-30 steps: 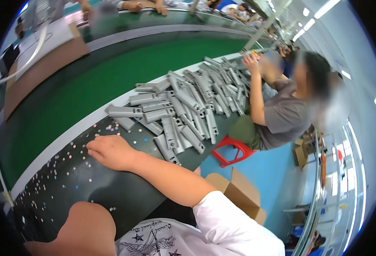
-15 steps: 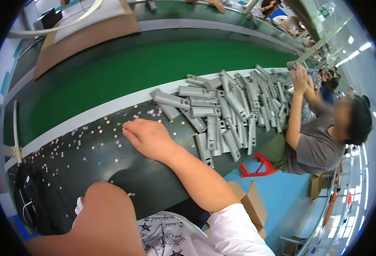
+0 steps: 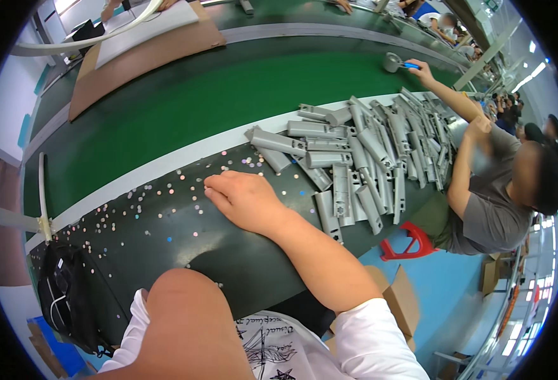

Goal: Assembling the outer casing and internal components of small handheld fans at a factory production line.

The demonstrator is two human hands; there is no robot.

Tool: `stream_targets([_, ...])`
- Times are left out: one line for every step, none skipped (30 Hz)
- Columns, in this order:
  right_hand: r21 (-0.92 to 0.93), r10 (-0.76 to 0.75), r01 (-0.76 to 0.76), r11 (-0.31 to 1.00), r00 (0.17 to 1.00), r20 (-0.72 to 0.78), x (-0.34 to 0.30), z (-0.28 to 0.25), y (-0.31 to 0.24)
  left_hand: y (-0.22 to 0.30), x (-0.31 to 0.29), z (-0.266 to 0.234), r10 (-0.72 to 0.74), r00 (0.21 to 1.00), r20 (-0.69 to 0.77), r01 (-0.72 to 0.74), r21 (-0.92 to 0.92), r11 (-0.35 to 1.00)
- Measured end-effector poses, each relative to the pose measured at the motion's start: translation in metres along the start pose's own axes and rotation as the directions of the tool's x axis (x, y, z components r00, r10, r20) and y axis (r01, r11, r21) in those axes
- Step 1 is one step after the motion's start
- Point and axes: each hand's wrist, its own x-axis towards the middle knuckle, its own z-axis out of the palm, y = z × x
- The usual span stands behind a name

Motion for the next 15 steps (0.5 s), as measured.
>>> stream_targets([0.003,-0.010,0.010,1.000,1.000,-0.002,-0.001,0.000,0.001,-0.002,0.001,0.000,-0.001,1.000,0.013,0.001,-0.021,1.000])
stream_targets([-0.009,-0.005,0.005,1.000,1.000,0.000,-0.001,0.000,0.001,-0.004,0.002,0.000,-0.001,1.000,0.025,0.002,-0.042,0.999])
stream_targets([-0.004,-0.006,0.006,1.000,1.000,0.000,-0.001,0.000,0.001,-0.005,0.003,0.000,0.000,0.999,0.036,0.002,-0.062,0.998])
stream_targets([0.003,-0.006,0.006,1.000,1.000,0.001,-0.001,-0.001,0.001,-0.007,0.004,0.001,0.001,0.999,0.048,0.003,-0.081,0.997])
stream_targets([-0.003,-0.020,0.020,1.000,1.000,-0.001,-0.002,0.001,0.004,-0.009,0.004,0.001,0.002,0.998,0.059,0.004,-0.100,0.995])
stream_targets([-0.014,-0.014,0.014,1.000,1.000,0.000,-0.001,0.001,0.003,-0.010,0.005,0.001,0.002,0.998,0.070,0.007,-0.121,0.993])
stream_targets([-0.017,-0.017,0.017,1.000,1.000,0.006,0.000,0.002,0.002,-0.010,0.005,0.001,0.000,0.997,0.080,0.011,-0.141,0.990])
stream_targets([-0.020,-0.019,0.020,1.000,1.000,0.011,0.001,0.004,0.001,-0.011,0.006,0.002,-0.002,0.996,0.091,0.016,-0.161,0.987])
stream_targets([-0.018,-0.010,0.011,1.000,1.000,0.028,0.001,0.003,0.001,-0.013,0.008,0.002,-0.002,0.994,0.108,0.022,-0.186,0.982])
stream_targets([-0.035,-0.002,0.003,0.999,1.000,0.024,0.002,0.002,0.000,-0.015,0.010,0.002,-0.003,0.992,0.124,0.029,-0.209,0.977])
stream_targets([-0.023,-0.008,0.009,1.000,1.000,0.022,0.002,0.002,0.000,-0.017,0.012,0.003,-0.006,0.990,0.141,0.039,-0.232,0.972])
stream_targets([-0.012,-0.017,0.017,1.000,1.000,0.017,0.003,0.002,0.001,-0.019,0.014,0.003,-0.010,0.987,0.160,0.051,-0.253,0.966])
stream_targets([-0.012,-0.011,0.011,1.000,1.000,0.016,0.003,0.002,0.001,-0.022,0.017,0.004,-0.015,0.984,0.180,0.065,-0.273,0.960])
stream_targets([-0.028,-0.005,0.005,1.000,1.000,0.004,0.003,0.001,0.003,-0.024,0.021,0.005,-0.022,0.979,0.201,0.082,-0.293,0.953])
stream_targets([-0.012,-0.009,0.009,1.000,1.000,0.012,0.003,0.004,0.005,-0.026,0.021,0.007,-0.035,0.976,0.216,0.103,-0.312,0.944])
